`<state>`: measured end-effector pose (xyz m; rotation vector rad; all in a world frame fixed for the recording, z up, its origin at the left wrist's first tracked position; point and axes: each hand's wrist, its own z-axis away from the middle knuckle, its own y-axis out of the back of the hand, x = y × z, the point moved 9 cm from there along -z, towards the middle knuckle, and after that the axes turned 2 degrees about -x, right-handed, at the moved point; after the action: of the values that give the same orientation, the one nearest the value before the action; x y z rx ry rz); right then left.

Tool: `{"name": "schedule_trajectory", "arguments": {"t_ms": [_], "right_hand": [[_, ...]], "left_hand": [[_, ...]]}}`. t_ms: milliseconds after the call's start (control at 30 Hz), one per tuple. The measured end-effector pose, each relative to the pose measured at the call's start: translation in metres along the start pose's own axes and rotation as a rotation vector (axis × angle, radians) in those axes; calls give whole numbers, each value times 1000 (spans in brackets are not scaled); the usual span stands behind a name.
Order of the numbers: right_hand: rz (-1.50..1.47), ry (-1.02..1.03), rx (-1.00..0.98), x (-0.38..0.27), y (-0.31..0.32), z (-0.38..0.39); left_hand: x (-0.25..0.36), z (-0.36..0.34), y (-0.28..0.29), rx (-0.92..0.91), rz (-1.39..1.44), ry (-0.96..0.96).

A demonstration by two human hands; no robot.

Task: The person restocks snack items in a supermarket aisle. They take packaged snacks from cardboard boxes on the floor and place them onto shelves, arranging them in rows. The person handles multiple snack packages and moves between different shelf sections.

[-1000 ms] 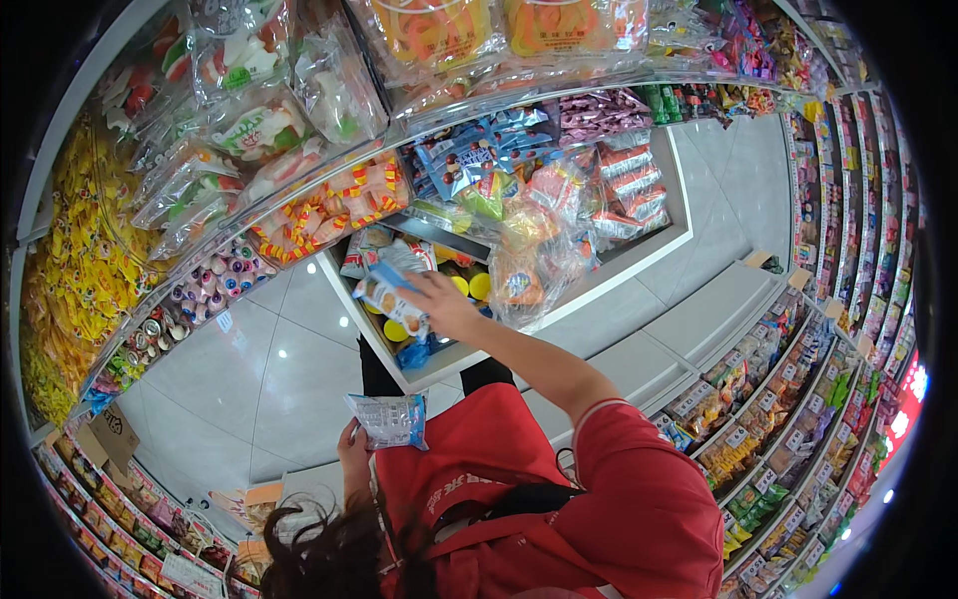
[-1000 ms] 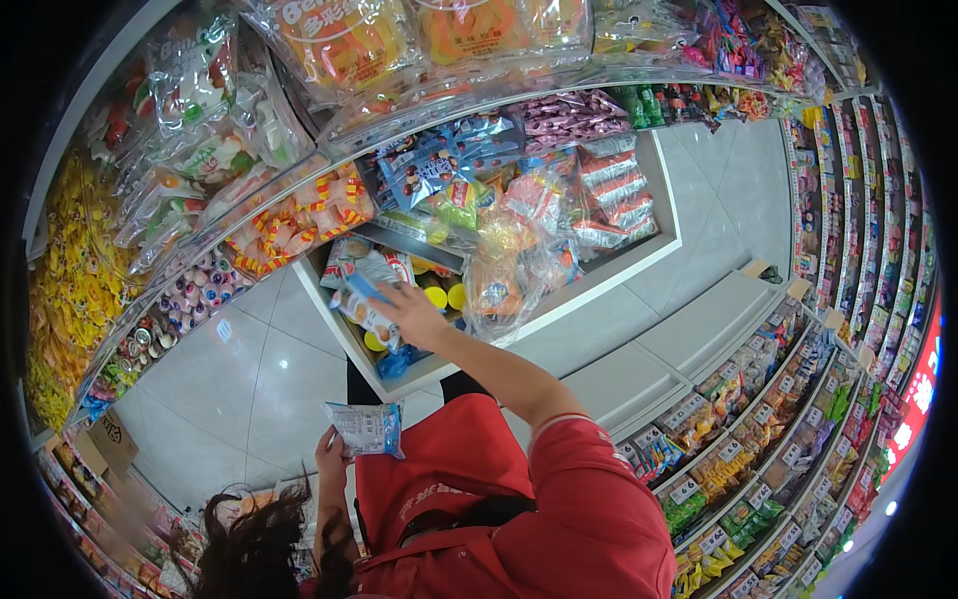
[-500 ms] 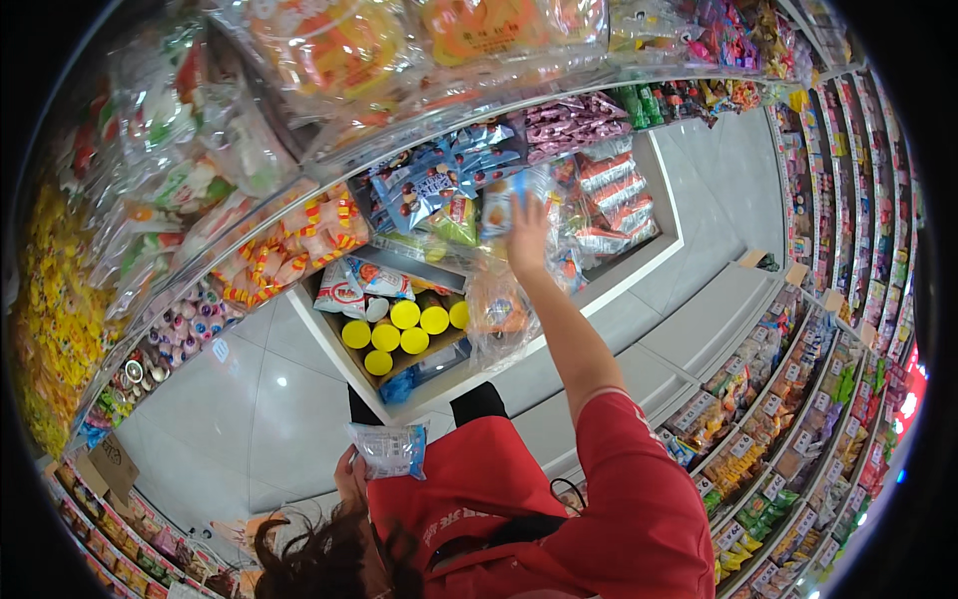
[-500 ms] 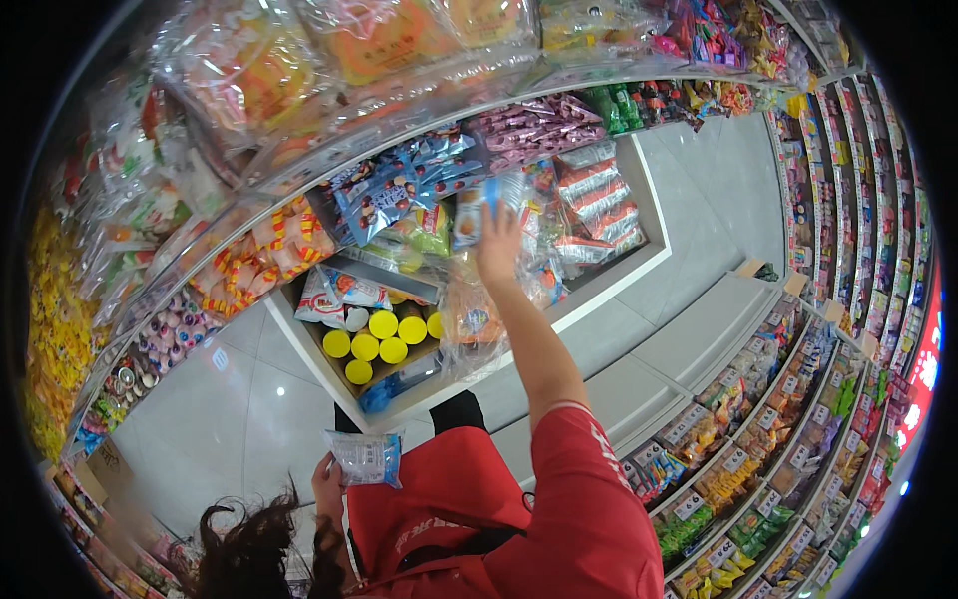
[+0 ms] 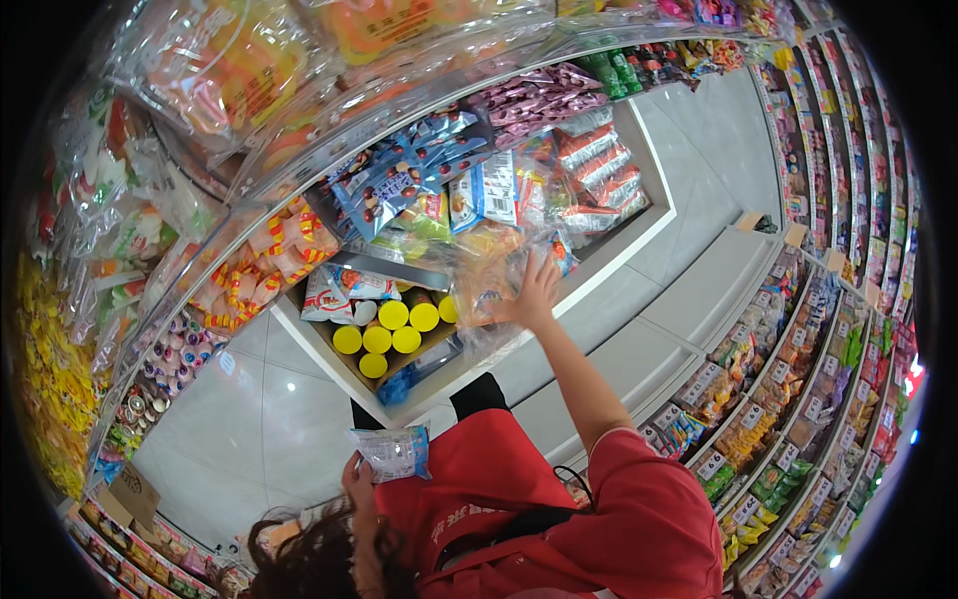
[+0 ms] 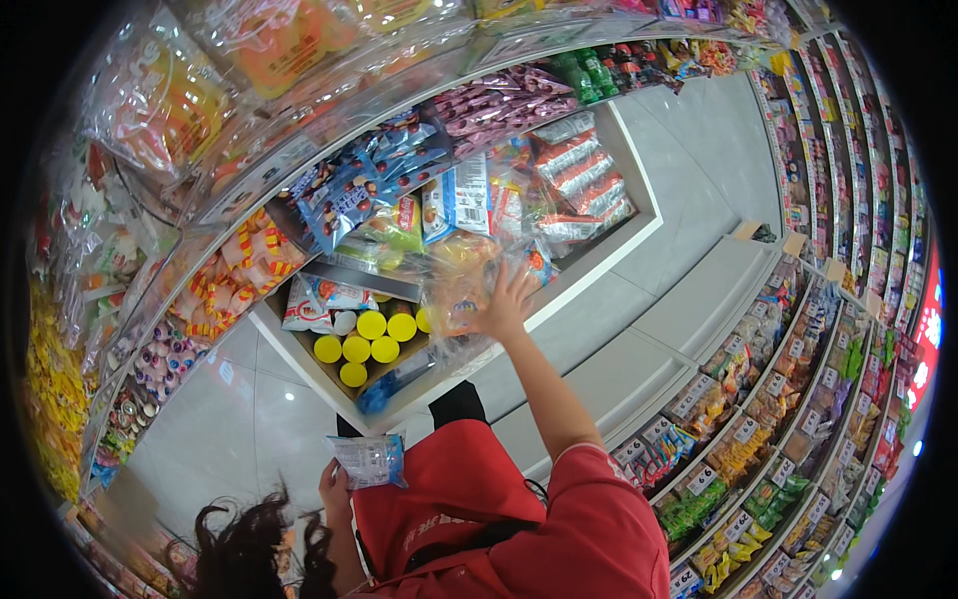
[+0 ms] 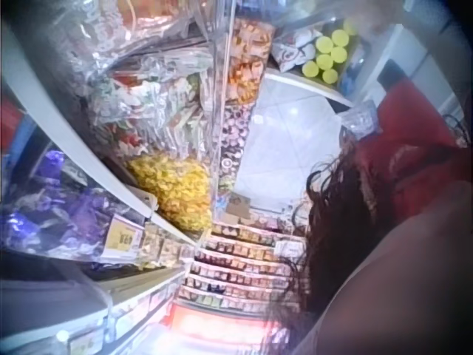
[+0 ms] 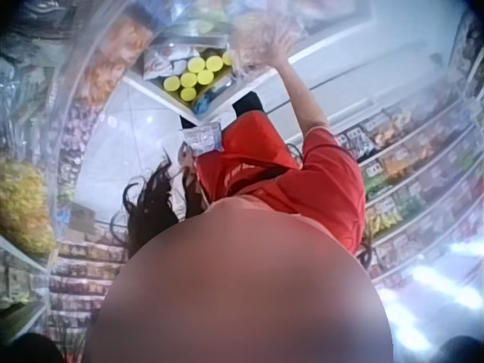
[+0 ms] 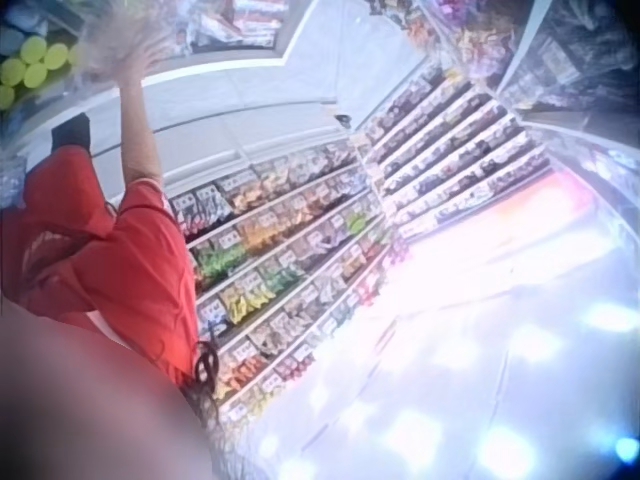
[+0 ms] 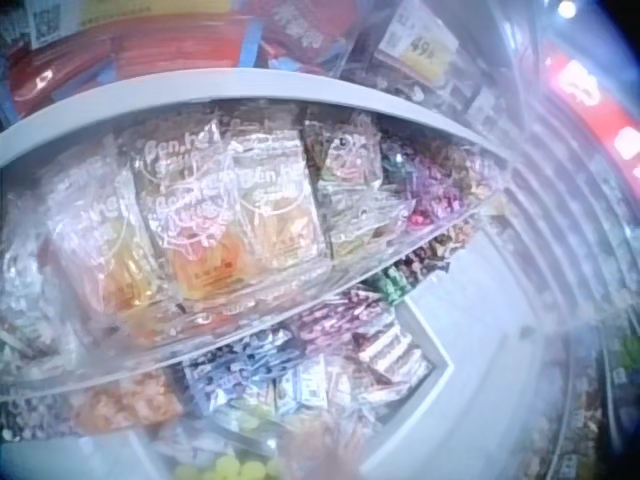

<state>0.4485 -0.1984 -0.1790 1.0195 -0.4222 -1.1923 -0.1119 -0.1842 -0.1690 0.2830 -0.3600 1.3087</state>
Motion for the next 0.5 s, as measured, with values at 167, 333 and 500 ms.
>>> {"name": "schedule_trajectory", "arguments": {"t_ms": [167, 333, 500], "right_hand": [[183, 585, -236, -49, -135, 55], [409, 510, -504, -78, -214, -4], [440, 461, -466, -85, -225, -34]], "left_hand": [[6, -9, -11, -21, -89, 13], [8, 1, 3, 77, -71, 77], [-19, 1, 4, 141, 161, 247]]}}
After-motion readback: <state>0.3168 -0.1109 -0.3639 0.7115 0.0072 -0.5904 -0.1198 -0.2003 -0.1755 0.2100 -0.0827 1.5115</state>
